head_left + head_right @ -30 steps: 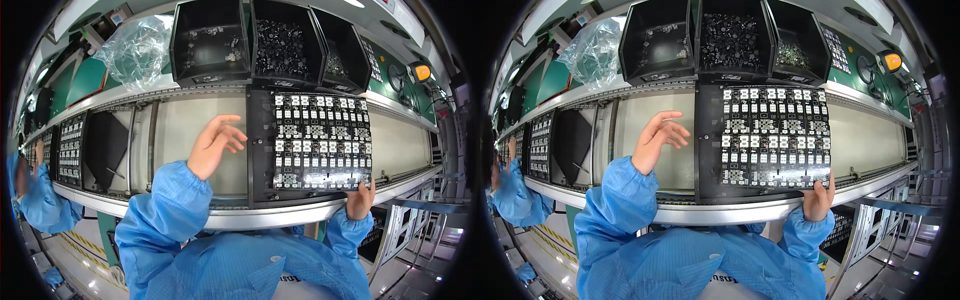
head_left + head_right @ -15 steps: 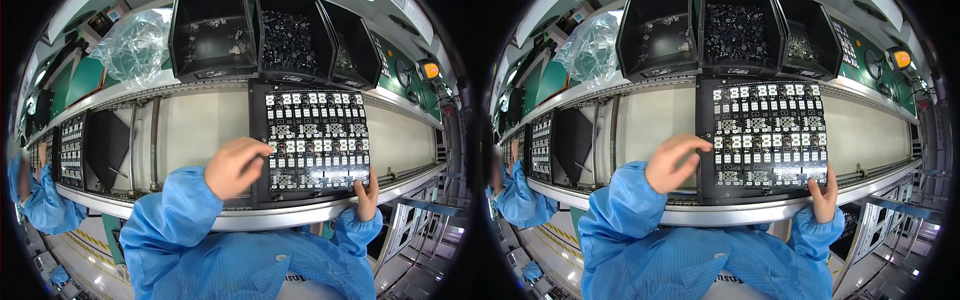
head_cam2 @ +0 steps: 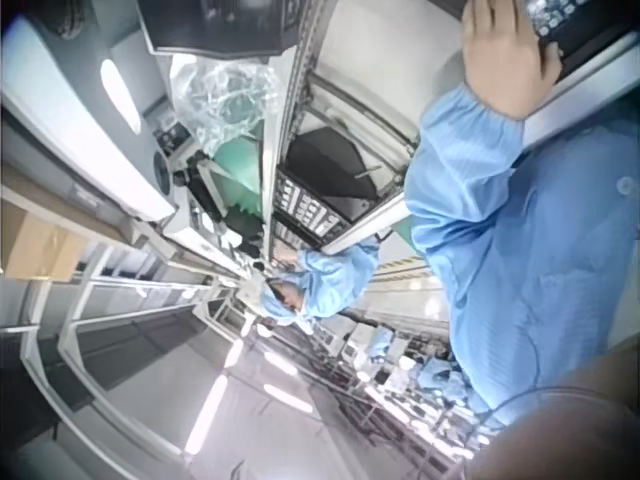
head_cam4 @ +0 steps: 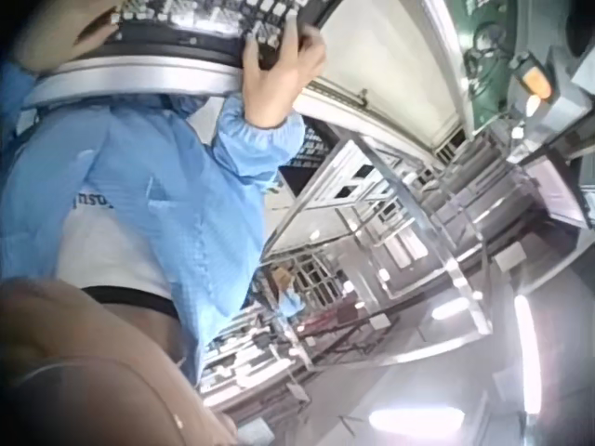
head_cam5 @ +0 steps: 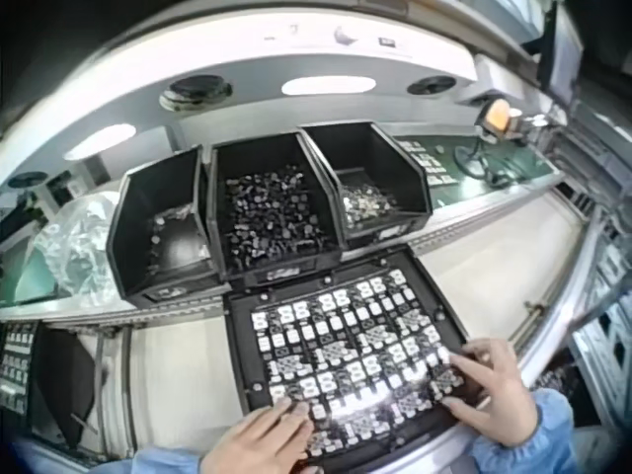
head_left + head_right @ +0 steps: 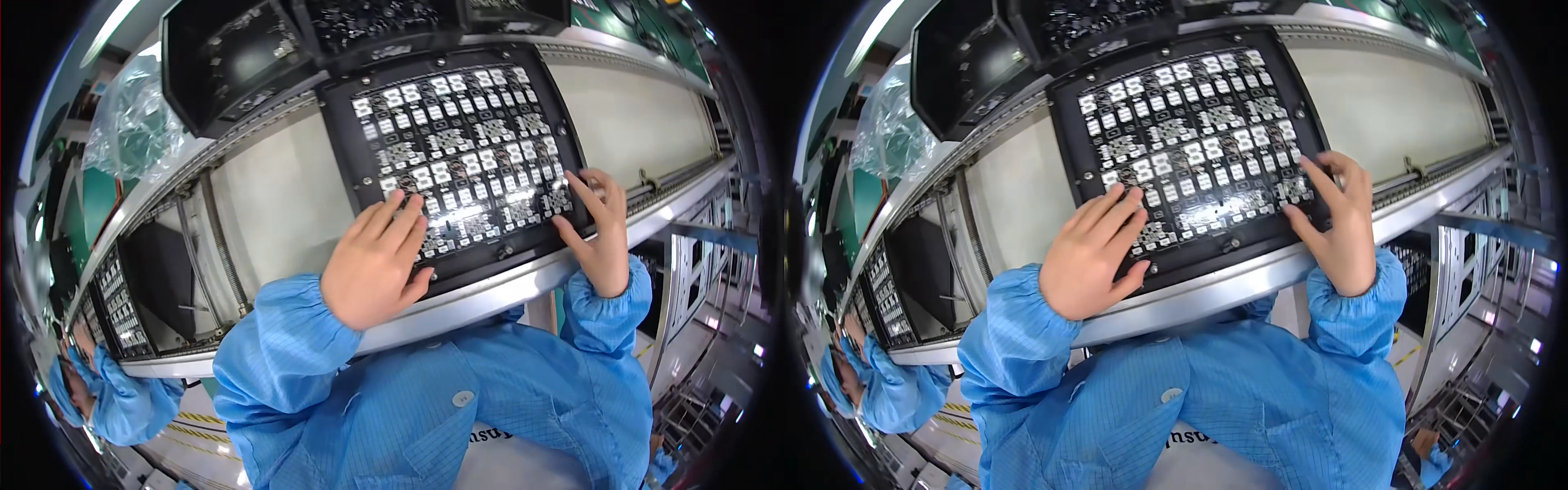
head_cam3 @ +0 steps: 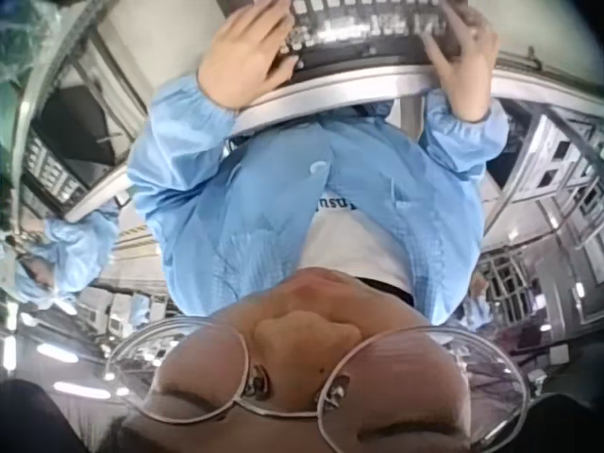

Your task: Manually place small electronic components into designated slots on an array of circuit boards.

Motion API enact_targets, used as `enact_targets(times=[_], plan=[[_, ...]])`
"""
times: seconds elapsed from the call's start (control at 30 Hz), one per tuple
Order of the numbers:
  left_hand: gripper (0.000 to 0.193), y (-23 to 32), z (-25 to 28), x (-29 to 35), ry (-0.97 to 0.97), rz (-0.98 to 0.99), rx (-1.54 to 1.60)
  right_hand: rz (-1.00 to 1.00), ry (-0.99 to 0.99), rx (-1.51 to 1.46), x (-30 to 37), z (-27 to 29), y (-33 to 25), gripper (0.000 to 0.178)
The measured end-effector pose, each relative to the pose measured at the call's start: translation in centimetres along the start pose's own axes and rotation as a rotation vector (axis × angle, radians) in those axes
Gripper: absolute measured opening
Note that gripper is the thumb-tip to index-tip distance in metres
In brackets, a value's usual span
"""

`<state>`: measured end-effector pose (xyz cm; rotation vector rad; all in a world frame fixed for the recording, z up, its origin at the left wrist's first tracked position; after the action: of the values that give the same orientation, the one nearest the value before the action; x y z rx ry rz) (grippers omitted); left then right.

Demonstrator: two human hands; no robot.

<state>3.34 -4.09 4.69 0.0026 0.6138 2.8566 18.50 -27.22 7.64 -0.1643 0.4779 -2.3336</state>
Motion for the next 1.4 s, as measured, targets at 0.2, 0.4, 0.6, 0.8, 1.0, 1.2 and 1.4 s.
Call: enact_targets(times=[0.2,0.4,0.6,0.8,1.0,1.2,1.4], plan=[[0.062,0.3,0.6,0.0,-0.124,0.019,0.039,0.416,-0.297,-0.087,-0.5,-1.8,-2.2,0.059],[0.070,0.4,0.9,-0.1,-0.196,0.030,0.048,0.310,-0.070,-0.118,-0.2,-3.5,-3.8,0.030],[0.069,0.5,1.1,-0.2,-0.232,0.039,0.010,0.341,-0.119,-0.255,-0.7,-3.1,-2.8,0.033],[0.067,-0.1,0.5,-0.5,-0.171,-0.062,-0.178,0.231,-0.232,-0.164,0.0,2.0,5.2,0.051],[0.054,-0.1,0.4,-1.1,-0.042,-0.140,-0.327,0.264,-0.289,-0.187,-0.7,1.0,6.5,0.049],[0.052,-0.8,0.2,-1.0,-0.007,-0.151,-0.303,0.383,-0.066,-0.054,-2.1,0.0,6.7,0.037],[0.033,-4.2,3.8,-3.9,0.148,-0.116,-0.081,0.459,-0.120,-0.068,-4.7,3.6,3.8,0.023]])
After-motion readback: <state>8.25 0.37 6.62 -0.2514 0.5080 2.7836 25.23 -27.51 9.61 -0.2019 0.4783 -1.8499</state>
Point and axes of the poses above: each hand's wrist, its own x-axis away from the middle knuckle, its own z-axis out of the back of the hand, y = z × x, the point moved 3 cm from there along -x, towards the middle knuckle, and after that the axes turned 6 degrees about -y, right-handed, at the moved point
